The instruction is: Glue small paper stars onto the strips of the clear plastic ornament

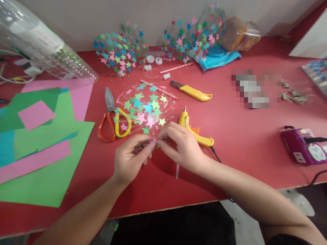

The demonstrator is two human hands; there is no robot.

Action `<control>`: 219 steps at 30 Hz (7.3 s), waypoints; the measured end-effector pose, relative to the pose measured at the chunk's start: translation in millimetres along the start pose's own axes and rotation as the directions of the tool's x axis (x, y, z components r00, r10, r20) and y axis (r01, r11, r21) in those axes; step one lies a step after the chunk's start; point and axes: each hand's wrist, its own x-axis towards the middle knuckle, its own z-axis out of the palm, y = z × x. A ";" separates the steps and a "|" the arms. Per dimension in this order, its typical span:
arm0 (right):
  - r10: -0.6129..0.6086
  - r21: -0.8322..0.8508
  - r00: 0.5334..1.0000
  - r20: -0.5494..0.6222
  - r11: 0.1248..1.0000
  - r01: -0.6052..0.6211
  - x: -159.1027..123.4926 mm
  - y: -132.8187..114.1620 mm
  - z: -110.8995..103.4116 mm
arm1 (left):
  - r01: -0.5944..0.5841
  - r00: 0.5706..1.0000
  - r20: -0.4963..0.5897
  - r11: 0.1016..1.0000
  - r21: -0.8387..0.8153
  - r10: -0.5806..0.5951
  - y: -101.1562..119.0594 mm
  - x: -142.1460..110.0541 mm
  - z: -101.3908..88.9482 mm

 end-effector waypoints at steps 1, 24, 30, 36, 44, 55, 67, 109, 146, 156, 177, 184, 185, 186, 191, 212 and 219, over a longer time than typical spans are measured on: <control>0.038 0.032 0.999 0.006 0.999 -0.038 0.4 -0.9 0.2 | 0.019 1.000 0.001 1.000 -0.018 -0.019 0.5 0.3 0.2; 0.141 0.115 0.990 -0.005 0.984 -0.139 -1.4 -1.8 7.4 | 0.091 0.994 -0.054 0.984 -0.153 -0.100 -2.5 0.7 3.3; 0.014 0.067 1.000 -0.026 0.998 -0.012 -3.2 2.6 7.3 | 0.130 0.989 -0.053 0.975 -0.179 -0.141 -2.8 1.1 2.9; -0.028 0.030 0.999 -0.023 0.999 0.029 -4.1 4.0 4.7 | 0.093 0.984 -0.135 0.983 -0.158 -0.114 2.0 2.7 2.7; -0.059 0.011 0.998 -0.020 0.998 0.059 -5.0 6.9 6.3 | 0.079 0.985 -0.140 0.982 -0.174 -0.104 -0.7 4.1 4.9; -0.075 0.014 0.997 -0.020 0.997 0.075 -5.9 8.3 6.7 | 0.012 0.985 -0.165 0.985 -0.172 -0.041 -3.2 4.8 4.4; 0.062 0.033 0.997 -0.037 0.998 -0.061 -7.4 2.0 9.8 | -0.030 0.993 -0.121 0.993 -0.115 0.016 -2.4 7.3 6.7; 0.237 0.252 0.971 -0.019 0.941 -0.225 -4.8 1.9 11.2 | -0.338 0.909 -0.086 0.840 0.424 0.408 1.0 -2.3 0.4; -0.282 -0.392 0.958 0.042 0.878 0.276 -10.0 -2.9 6.6 | -0.439 0.776 -0.156 0.702 0.561 0.611 2.4 0.5 -19.7; 0.009 -0.181 0.996 0.089 0.983 0.007 11.9 -24.3 25.6 | -0.491 0.742 -0.174 0.702 0.516 0.647 -2.8 5.1 -22.1; -0.206 -0.104 0.969 -0.134 0.976 0.192 -4.6 -20.2 32.9 | -0.608 0.748 -0.179 0.768 0.202 0.640 -6.9 -3.4 -21.0; -0.089 -0.035 0.952 -0.294 0.996 0.082 -0.1 -13.6 8.5 | -0.518 0.653 -0.575 0.845 0.134 0.492 10.1 19.6 -41.1; -0.077 -0.032 0.948 -0.307 0.997 0.071 0.6 -12.3 6.6 | -0.499 0.648 -0.612 0.860 0.107 0.453 11.4 22.9 -44.1; -0.077 -0.041 0.945 -0.319 0.997 0.068 0.9 -11.0 5.5 | -0.488 0.645 -0.645 0.871 0.066 0.410 11.6 26.1 -46.9; -0.289 -0.253 0.920 -0.265 0.941 0.223 -3.2 -4.1 13.0 | -0.383 0.706 -0.702 0.885 -0.266 0.094 -4.7 43.9 -54.7; 0.168 0.160 0.963 -0.208 0.978 -0.136 14.7 20.1 11.3 | 0.161 0.979 -0.089 0.965 -0.208 -0.183 -49.0 54.7 -5.7; 0.141 0.169 0.970 -0.199 0.980 -0.108 15.4 22.7 12.1 | 0.173 0.979 -0.074 0.971 -0.167 -0.187 -56.8 59.1 -3.8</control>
